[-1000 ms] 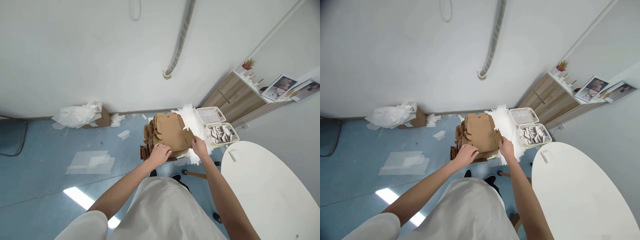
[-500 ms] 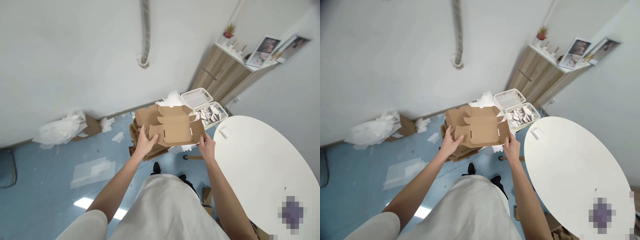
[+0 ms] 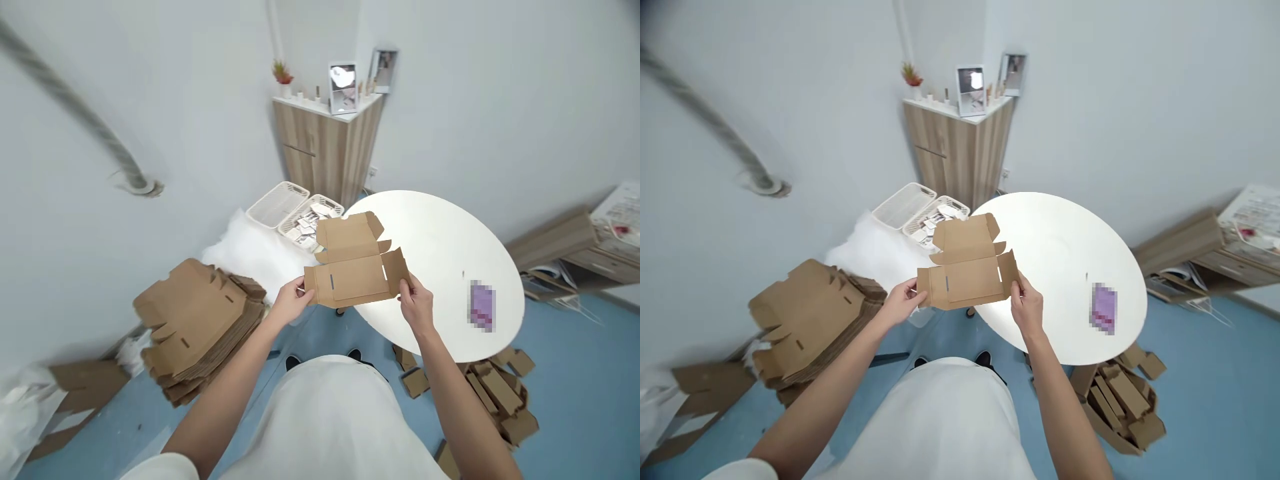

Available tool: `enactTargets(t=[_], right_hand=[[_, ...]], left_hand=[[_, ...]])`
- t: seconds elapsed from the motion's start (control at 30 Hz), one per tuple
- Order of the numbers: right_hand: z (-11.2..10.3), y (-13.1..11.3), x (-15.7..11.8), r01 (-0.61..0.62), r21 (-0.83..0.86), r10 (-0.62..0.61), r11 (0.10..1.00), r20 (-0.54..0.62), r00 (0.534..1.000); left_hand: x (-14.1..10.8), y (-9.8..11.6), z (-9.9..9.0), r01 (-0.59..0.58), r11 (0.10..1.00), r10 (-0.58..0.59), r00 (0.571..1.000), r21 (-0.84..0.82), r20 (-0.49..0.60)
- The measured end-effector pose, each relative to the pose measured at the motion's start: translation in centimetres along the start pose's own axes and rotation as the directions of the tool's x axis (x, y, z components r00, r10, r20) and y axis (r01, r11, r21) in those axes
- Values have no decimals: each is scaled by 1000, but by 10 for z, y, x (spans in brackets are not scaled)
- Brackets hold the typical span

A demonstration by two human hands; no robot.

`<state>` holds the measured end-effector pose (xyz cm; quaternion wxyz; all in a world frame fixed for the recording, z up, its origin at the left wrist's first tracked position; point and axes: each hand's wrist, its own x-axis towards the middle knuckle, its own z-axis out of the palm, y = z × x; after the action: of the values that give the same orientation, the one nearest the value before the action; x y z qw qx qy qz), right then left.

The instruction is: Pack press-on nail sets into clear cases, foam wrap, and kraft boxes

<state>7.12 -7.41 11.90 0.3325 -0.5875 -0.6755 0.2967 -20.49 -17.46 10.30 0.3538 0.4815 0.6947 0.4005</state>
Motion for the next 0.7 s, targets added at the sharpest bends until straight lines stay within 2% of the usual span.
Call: enactTargets(t=[0.17,0.33,0.5,0.7], right_hand=[[-40,63,-4,-149,61,148,987,6,989],[-63,107,-15,-174,-16,175,985,65,982],[-69,136,-16,-292,-22,292,956,163,943],[-53,155,-16,-408,65,395,911,147,907]], left_hand=[[29,33,69,-49,981,23,990,186,141],[52,48,118,-152,954,75,956,258,284],[74,45,150,-236,929,115,916,286,384],[98,23,170,-232,930,88,893,284,442]])
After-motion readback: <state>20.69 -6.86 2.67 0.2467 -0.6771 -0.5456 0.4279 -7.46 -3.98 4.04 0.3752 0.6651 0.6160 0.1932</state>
